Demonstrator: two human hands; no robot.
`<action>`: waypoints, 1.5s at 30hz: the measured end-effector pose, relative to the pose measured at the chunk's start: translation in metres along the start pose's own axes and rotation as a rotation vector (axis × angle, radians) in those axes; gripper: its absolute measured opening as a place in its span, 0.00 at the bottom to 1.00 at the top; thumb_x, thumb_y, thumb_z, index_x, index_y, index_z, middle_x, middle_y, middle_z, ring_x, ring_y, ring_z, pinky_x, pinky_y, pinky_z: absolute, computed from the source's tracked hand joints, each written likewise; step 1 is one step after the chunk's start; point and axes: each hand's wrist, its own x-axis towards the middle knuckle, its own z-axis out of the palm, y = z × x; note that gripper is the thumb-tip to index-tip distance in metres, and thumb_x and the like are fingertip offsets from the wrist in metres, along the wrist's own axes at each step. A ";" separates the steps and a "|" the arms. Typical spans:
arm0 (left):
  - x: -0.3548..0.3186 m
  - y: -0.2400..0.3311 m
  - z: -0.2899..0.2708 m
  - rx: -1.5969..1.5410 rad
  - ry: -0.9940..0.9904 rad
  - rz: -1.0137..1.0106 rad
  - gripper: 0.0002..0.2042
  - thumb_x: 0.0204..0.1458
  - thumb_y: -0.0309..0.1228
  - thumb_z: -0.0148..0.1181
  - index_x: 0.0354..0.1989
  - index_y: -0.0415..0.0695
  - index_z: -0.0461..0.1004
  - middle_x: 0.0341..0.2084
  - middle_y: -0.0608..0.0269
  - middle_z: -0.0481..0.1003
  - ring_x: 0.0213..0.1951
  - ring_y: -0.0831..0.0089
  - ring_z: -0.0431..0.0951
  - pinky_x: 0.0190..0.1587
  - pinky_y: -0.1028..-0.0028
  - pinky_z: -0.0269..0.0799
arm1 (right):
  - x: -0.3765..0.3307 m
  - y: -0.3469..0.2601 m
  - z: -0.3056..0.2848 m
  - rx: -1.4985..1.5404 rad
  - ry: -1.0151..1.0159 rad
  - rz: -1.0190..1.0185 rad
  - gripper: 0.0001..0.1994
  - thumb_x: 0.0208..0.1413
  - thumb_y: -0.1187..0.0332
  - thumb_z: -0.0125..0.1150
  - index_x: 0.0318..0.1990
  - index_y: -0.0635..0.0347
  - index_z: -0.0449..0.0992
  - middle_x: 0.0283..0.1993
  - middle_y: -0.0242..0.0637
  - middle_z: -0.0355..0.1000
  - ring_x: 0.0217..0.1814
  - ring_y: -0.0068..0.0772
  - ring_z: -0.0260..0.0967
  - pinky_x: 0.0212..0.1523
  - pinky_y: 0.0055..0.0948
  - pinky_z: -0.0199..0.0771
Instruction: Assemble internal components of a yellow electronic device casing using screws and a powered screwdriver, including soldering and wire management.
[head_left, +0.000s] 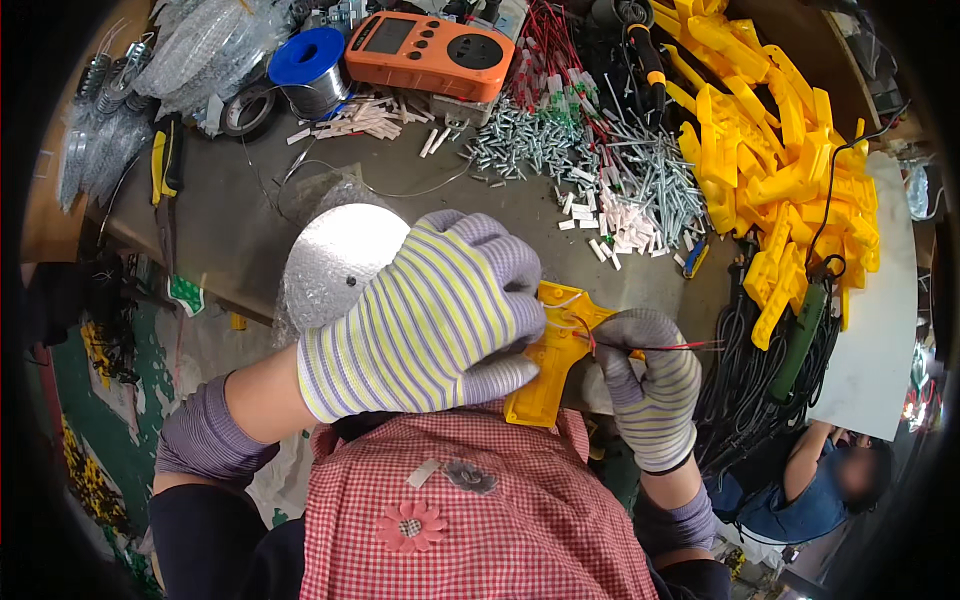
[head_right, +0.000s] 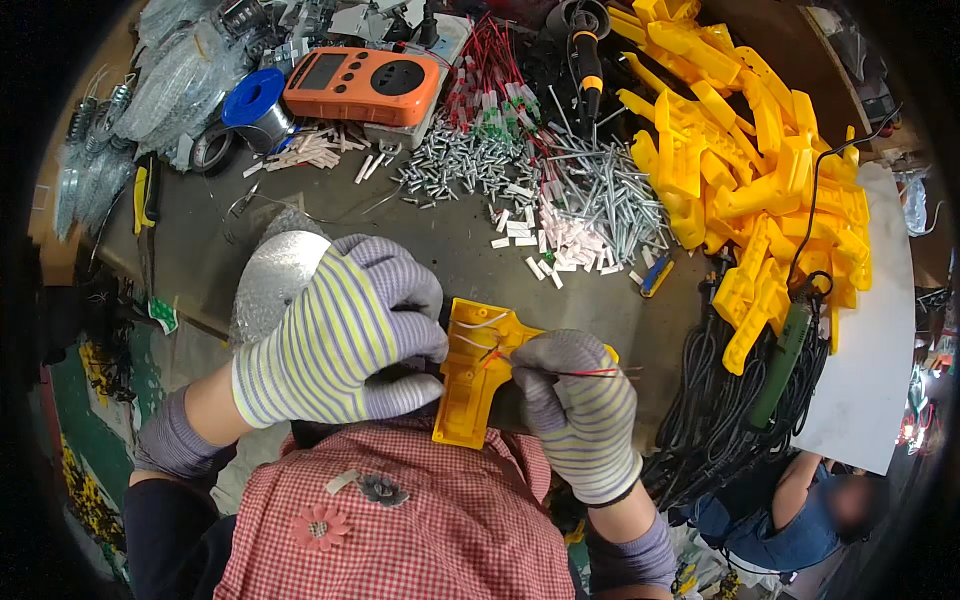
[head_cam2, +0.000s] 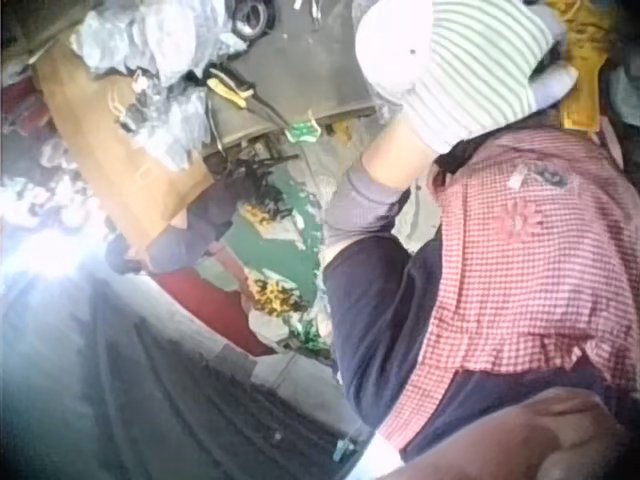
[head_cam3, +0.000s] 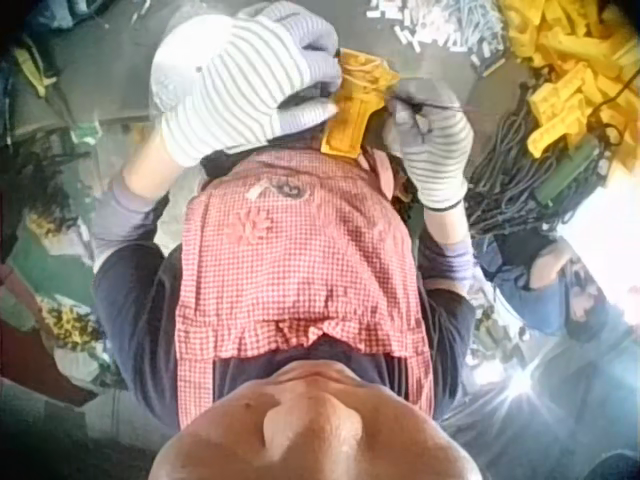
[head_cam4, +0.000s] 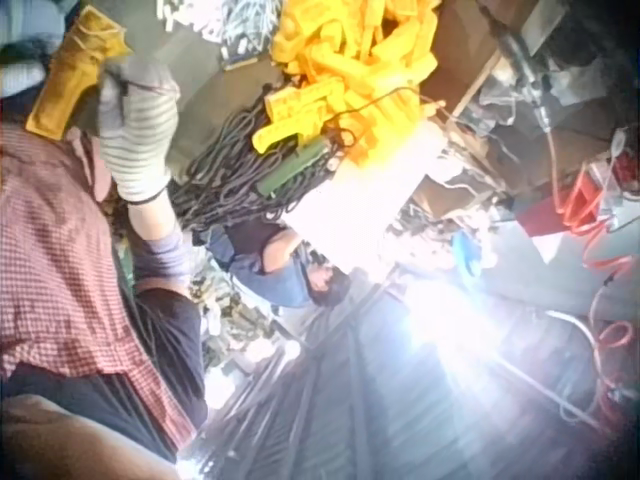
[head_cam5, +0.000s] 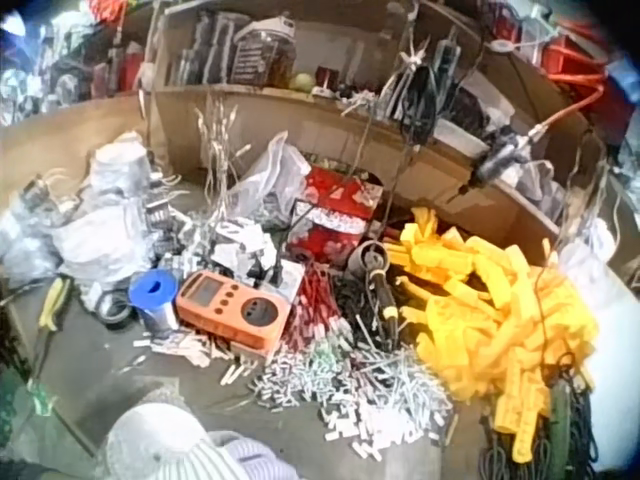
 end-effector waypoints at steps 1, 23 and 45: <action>-0.003 -0.005 0.002 -0.056 -0.020 -0.043 0.16 0.38 0.42 0.71 0.33 0.46 0.78 0.36 0.59 0.73 0.38 0.55 0.74 0.42 0.58 0.68 | 0.001 0.002 0.002 -0.020 -0.013 -0.004 0.06 0.53 0.75 0.66 0.38 0.59 0.79 0.35 0.38 0.76 0.36 0.43 0.76 0.39 0.35 0.75; 0.003 0.003 -0.016 0.397 -0.439 -0.122 0.35 0.27 0.45 0.73 0.49 0.41 0.75 0.39 0.58 0.75 0.46 0.58 0.76 0.63 0.53 0.62 | 0.029 -0.005 0.007 -0.453 0.079 -0.341 0.20 0.50 0.60 0.72 0.49 0.57 0.76 0.36 0.43 0.74 0.38 0.48 0.73 0.37 0.40 0.73; -0.005 0.041 -0.015 0.486 -0.416 -0.092 0.21 0.52 0.37 0.55 0.52 0.39 0.75 0.33 0.60 0.74 0.32 0.65 0.77 0.34 0.64 0.72 | 0.019 0.020 -0.012 0.262 -0.621 0.177 0.15 0.51 0.62 0.72 0.44 0.58 0.81 0.41 0.46 0.80 0.42 0.49 0.78 0.40 0.36 0.80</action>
